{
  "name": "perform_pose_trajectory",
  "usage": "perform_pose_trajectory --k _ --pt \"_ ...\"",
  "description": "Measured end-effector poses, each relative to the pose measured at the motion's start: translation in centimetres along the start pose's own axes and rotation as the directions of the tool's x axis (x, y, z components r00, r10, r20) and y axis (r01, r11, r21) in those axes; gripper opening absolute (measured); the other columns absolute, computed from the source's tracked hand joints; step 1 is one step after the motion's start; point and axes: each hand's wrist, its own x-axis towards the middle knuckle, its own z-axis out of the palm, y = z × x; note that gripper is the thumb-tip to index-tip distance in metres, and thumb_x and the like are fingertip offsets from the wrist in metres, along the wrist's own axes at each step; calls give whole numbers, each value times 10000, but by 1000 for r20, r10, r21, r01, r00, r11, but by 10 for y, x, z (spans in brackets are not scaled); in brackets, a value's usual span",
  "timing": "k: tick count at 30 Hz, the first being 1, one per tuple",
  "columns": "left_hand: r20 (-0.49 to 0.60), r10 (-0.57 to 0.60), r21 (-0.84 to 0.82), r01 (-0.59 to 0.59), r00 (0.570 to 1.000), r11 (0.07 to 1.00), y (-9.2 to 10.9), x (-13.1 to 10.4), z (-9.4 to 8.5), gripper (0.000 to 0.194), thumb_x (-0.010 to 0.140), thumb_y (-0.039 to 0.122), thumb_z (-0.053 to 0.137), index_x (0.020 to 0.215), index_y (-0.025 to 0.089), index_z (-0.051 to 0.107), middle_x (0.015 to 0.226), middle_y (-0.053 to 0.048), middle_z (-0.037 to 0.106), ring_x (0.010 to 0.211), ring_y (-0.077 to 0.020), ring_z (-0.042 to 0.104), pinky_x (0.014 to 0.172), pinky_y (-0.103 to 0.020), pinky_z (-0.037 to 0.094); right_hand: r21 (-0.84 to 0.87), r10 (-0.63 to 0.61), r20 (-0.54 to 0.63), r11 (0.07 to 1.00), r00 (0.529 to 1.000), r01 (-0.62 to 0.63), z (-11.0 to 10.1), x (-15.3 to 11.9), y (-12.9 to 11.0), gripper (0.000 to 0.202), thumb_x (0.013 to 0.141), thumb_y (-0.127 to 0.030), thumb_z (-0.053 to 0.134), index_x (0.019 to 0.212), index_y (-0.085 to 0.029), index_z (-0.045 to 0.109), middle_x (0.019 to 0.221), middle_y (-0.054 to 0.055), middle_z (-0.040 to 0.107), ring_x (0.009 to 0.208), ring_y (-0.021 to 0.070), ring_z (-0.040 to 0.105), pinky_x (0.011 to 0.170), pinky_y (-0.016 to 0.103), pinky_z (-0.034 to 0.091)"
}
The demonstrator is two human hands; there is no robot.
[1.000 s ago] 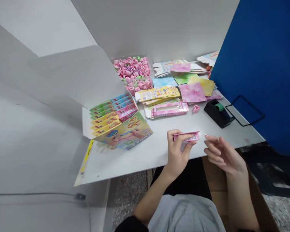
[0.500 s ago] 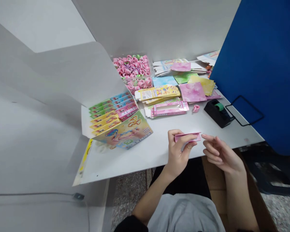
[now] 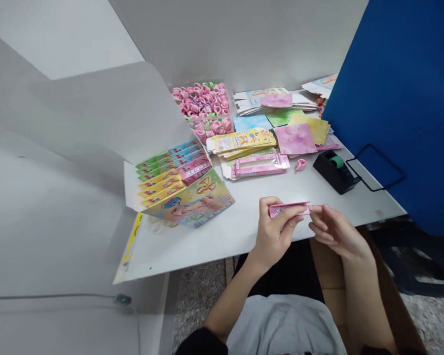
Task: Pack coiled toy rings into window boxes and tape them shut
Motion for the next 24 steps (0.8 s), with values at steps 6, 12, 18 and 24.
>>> perform_pose_trajectory --k 6,12,18,24 --pt "-41 26 14 -25 999 1000 -1 3 1 204 993 289 585 1108 241 747 1042 -58 556 994 -163 530 904 -296 539 -427 -296 -300 892 907 150 0 5 9 409 901 -575 642 994 -204 785 614 -47 406 464 67 336 382 187 220" --pt "-37 13 18 -13 999 1000 0 4 2 219 998 310 577 1126 245 742 1049 -64 608 990 -173 527 912 -309 542 -727 -646 -117 573 754 379 22 -20 14 456 1031 -433 488 1467 -322 562 685 -32 467 566 120 430 550 253 420" --pt "-50 25 2 -25 998 1000 0 4 1 192 986 299 599 1111 242 734 1010 -58 584 1002 -175 532 894 -310 552 -846 -600 -2 427 800 318 40 -23 23 524 1010 -440 516 1518 -310 507 911 69 700 739 219 625 740 358 538" --pt "-58 23 28 -21 998 999 -2 4 4 169 994 289 587 1094 241 714 1037 -55 528 1026 -172 535 889 -299 549 -850 -561 -34 451 827 271 40 -14 41 546 1027 -453 462 1546 -282 461 1227 124 716 996 279 707 854 380 555"
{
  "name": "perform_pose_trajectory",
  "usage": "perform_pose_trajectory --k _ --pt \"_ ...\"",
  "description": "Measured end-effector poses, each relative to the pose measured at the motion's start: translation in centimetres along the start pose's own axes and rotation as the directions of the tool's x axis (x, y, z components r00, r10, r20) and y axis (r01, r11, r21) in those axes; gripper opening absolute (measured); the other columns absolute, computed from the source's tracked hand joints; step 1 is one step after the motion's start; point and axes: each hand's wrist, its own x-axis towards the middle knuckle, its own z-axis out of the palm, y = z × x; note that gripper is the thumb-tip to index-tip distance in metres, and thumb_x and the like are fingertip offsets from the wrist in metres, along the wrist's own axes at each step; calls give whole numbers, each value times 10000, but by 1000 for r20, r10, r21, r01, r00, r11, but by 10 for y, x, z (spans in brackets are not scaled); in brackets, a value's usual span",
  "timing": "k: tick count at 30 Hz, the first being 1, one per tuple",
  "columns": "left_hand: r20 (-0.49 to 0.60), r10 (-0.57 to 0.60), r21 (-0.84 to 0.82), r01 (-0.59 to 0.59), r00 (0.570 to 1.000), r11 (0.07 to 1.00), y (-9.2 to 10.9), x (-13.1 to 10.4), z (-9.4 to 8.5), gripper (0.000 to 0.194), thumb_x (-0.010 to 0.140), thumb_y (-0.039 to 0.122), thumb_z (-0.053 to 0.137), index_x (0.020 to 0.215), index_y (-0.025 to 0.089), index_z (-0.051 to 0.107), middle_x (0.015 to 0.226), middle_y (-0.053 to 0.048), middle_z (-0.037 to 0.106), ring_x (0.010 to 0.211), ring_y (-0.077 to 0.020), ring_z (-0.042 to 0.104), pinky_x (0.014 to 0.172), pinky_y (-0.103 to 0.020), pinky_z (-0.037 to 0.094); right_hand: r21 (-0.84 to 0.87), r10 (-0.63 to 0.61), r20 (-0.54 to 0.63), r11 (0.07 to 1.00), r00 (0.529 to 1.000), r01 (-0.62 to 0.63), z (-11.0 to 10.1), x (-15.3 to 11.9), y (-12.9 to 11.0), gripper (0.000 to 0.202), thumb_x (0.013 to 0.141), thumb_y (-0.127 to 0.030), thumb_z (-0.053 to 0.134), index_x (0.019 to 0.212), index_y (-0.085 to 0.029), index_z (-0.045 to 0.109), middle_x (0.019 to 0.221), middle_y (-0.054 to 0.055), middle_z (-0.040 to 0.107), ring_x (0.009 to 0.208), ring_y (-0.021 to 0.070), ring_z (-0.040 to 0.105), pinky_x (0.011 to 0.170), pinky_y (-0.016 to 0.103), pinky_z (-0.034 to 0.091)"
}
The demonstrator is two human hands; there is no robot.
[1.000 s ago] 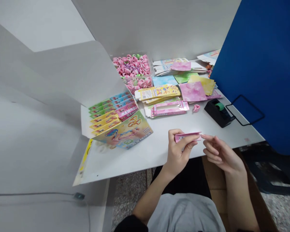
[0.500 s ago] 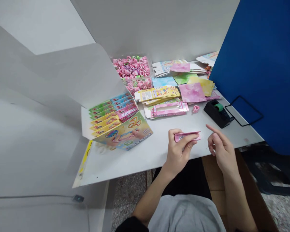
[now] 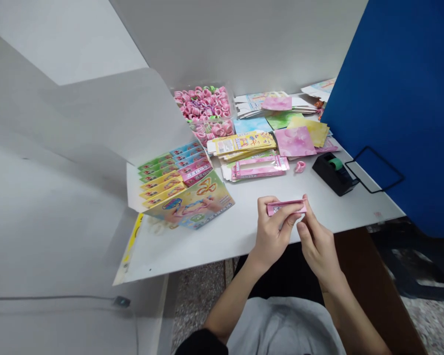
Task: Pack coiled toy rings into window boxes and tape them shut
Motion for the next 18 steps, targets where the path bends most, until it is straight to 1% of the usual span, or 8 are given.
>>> perform_pose_trajectory --k 3,6,7,9,12,14,16,18 --pt "11 3 -31 -3 1000 1000 -1 -5 1 254 1002 263 574 1252 261 622 1107 -65 500 1075 -182 546 915 -324 546 24 34 20 999 999 -35 0 3 3 554 1030 -467 455 1555 -291 441 1238 107 710 1046 279 695 916 407 542" --pt "50 -15 -207 25 999 978 0 -12 -4 647 994 247 567 1551 294 241 1279 -114 507 1090 -187 590 949 -378 546 113 69 9 991 998 -70 -6 11 3 547 1033 -500 423 1533 -285 471 1254 101 694 1167 295 644 976 444 525" --pt "98 -43 -266 67 994 962 0 -14 -7 776 984 262 583 1590 301 99 1353 -140 499 1069 -182 609 957 -390 545 149 82 15 985 997 -83 -8 14 2 541 1031 -513 415 1512 -280 501 1250 103 692 1187 298 630 974 447 528" --pt "247 -106 -318 184 963 930 0 -14 -13 965 942 319 660 1606 323 -40 1486 -182 449 1007 -169 632 962 -398 544 216 96 56 971 994 -106 -10 20 -1 522 1024 -533 420 1444 -266 576 1222 106 694 1174 296 626 928 429 548" --pt "420 -150 -306 295 895 905 -4 -9 -19 1135 814 432 809 1618 350 12 1534 -179 433 968 -179 619 926 -389 551 293 89 121 948 989 -122 -10 25 -4 470 1012 -537 455 1341 -258 642 1095 99 699 998 257 656 778 361 567" --pt "439 -182 -307 337 880 890 -9 -6 -19 1099 768 479 839 1611 351 146 1448 -141 494 965 -188 601 892 -373 549 304 95 138 943 986 -133 -11 29 -1 446 991 -524 514 1345 -273 618 968 64 668 782 201 635 649 315 544" --pt "432 -216 -310 369 876 876 -12 -4 -17 1003 739 496 856 1562 328 309 1346 -107 514 1005 -204 585 898 -366 536 267 119 86 954 989 -138 -18 36 10 475 960 -505 576 1379 -282 574 889 19 612 613 146 564 555 287 500" --pt "421 -241 -318 392 874 863 -13 -5 -15 952 692 493 890 1490 294 410 1298 -95 503 1070 -229 566 921 -368 520 192 161 -61 970 985 -146 -35 48 28 497 939 -488 591 1385 -270 563 867 -2 580 552 122 527 517 274 459"
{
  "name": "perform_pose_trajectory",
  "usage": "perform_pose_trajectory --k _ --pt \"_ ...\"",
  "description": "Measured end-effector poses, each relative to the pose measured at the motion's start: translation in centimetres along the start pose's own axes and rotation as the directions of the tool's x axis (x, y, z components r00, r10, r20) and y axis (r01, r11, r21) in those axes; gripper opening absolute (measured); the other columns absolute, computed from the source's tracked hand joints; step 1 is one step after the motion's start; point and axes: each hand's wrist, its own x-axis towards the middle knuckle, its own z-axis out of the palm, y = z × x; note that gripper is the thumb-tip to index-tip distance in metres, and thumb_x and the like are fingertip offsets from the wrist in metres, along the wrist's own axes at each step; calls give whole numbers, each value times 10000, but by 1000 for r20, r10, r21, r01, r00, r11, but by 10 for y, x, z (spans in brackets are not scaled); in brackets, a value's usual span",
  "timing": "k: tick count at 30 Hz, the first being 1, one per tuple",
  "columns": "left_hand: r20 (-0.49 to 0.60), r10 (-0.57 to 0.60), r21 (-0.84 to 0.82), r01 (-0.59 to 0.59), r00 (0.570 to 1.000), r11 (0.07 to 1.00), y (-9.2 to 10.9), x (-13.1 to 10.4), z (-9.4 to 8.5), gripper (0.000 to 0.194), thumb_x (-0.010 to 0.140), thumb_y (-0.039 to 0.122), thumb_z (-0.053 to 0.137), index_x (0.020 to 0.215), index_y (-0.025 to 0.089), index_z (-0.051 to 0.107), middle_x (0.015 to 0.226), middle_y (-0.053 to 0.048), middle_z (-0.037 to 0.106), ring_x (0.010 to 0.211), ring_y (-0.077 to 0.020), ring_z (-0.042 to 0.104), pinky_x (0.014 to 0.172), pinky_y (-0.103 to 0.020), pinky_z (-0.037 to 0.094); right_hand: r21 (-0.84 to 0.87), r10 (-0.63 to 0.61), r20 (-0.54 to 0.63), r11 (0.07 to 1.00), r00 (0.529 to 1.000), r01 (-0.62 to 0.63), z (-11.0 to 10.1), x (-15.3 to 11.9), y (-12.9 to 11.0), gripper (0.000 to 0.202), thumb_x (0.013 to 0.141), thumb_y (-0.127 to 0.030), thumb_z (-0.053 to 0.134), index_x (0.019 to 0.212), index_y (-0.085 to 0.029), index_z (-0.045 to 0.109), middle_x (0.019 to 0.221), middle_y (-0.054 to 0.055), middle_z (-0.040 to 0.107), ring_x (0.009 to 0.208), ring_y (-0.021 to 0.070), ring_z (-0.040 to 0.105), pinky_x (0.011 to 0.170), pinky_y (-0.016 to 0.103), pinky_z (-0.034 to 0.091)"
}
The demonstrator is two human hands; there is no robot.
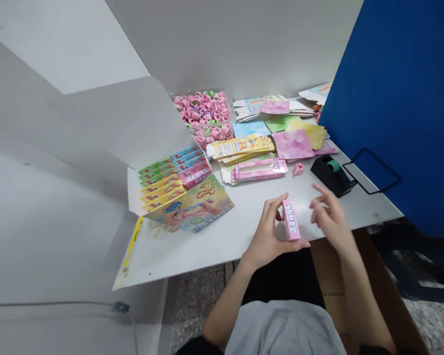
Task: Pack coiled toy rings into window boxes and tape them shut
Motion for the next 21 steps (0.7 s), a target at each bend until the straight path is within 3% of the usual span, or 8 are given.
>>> perform_pose_trajectory --k 3,6,11,18,21 --pt "-42 -9 -34 7 999 999 -1 -2 4 912 642 493 919 1395 260 459 1260 -87 494 1122 -252 541 930 -367 504 -176 11 -297 982 955 -66 -42 32 25 409 922 -447 566 1257 -230 654 848 8 595 549 132 523 547 290 431" --pt "-61 -5 -64 2 998 998 -2 -3 8 887 639 498 920 1356 252 459 1241 -80 480 1138 -256 531 940 -371 492 -361 19 -429 913 903 -190 -85 62 45 304 893 -362 554 1085 -198 722 815 26 615 551 149 509 623 328 418" --pt "-52 14 -76 -18 999 997 -2 -1 11 874 656 503 910 1352 255 442 1242 -76 466 1128 -244 529 946 -375 487 -364 145 -324 893 935 -264 -120 88 45 238 840 -362 667 953 -171 750 689 30 590 550 158 490 591 339 359" --pt "-48 7 -57 -9 999 998 -4 0 15 899 638 536 909 1351 253 440 1234 -78 470 1110 -243 537 944 -386 492 -241 334 -109 905 936 -351 -126 110 23 168 740 -290 798 722 -129 754 530 9 563 479 109 459 490 285 329" --pt "-51 1 -55 -4 999 998 -5 0 15 902 634 540 911 1350 255 442 1237 -78 470 1120 -249 536 950 -393 493 -180 359 -106 910 927 -373 -123 113 20 149 717 -240 818 686 -114 745 540 12 575 480 86 465 471 251 346"
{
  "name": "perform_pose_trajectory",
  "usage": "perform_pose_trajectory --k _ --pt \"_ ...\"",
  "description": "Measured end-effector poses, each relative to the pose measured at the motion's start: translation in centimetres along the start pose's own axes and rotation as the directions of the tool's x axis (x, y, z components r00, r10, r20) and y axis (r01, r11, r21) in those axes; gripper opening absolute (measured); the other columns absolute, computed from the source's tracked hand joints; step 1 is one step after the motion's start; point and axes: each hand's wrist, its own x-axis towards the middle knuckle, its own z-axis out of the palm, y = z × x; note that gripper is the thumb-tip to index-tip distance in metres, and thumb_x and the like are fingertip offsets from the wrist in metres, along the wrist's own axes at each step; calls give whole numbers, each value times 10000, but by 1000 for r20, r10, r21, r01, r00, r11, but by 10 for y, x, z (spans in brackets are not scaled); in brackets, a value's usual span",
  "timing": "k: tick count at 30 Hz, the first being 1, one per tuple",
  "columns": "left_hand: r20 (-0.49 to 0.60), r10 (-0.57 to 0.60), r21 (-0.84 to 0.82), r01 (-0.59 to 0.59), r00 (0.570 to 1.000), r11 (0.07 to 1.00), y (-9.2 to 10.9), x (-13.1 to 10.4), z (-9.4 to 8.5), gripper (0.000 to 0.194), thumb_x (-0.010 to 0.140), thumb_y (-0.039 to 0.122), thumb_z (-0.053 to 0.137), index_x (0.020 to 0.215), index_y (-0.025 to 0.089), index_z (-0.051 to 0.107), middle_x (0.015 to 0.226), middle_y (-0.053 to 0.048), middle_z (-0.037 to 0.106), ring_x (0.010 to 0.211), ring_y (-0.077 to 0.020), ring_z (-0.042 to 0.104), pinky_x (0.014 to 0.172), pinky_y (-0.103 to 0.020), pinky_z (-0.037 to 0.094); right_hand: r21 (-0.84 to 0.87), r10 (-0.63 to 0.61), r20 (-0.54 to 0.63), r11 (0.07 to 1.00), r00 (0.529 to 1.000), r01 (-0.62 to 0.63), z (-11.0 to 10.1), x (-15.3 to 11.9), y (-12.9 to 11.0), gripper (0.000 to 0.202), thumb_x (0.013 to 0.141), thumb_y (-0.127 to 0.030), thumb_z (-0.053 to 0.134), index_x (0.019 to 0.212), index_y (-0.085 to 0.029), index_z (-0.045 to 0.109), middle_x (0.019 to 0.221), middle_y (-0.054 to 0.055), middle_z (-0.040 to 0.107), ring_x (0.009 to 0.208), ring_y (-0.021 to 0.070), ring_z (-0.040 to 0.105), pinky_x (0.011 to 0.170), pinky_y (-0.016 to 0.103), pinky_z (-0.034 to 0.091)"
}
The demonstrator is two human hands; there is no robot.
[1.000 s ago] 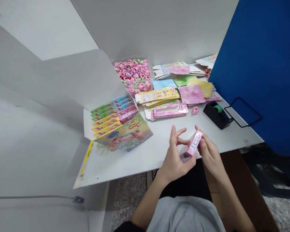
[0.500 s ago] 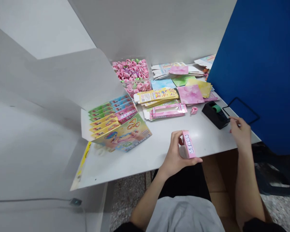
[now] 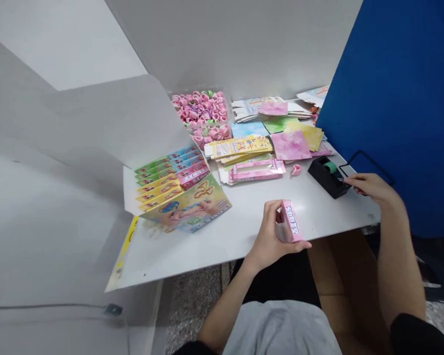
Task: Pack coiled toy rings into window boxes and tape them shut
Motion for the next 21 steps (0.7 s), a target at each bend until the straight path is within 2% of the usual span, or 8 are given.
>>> perform_pose_trajectory --k 9,14,21 --pt "2 -3 -19 3 1000 1000 2 -1 -2 877 664 546 891 1350 249 435 1250 -81 467 1159 -255 532 970 -396 498 242 19 -95 970 995 4 12 -13 6 136 809 -180 732 688 -133 692 637 33 630 584 104 613 605 217 546" --pt "1 0 -19 0 1000 1000 2 0 -1 875 656 570 887 1336 248 441 1251 -82 465 1158 -259 533 979 -403 497 310 21 -112 951 993 15 12 -15 12 164 808 -140 733 652 -146 683 657 28 634 625 112 643 664 215 570" --pt "8 22 -51 -21 1000 998 0 0 2 863 671 544 889 1342 260 427 1246 -73 448 1131 -247 526 966 -399 493 306 54 -146 952 988 -6 14 -18 14 167 796 -174 744 646 -147 675 698 18 632 667 123 662 718 243 557"
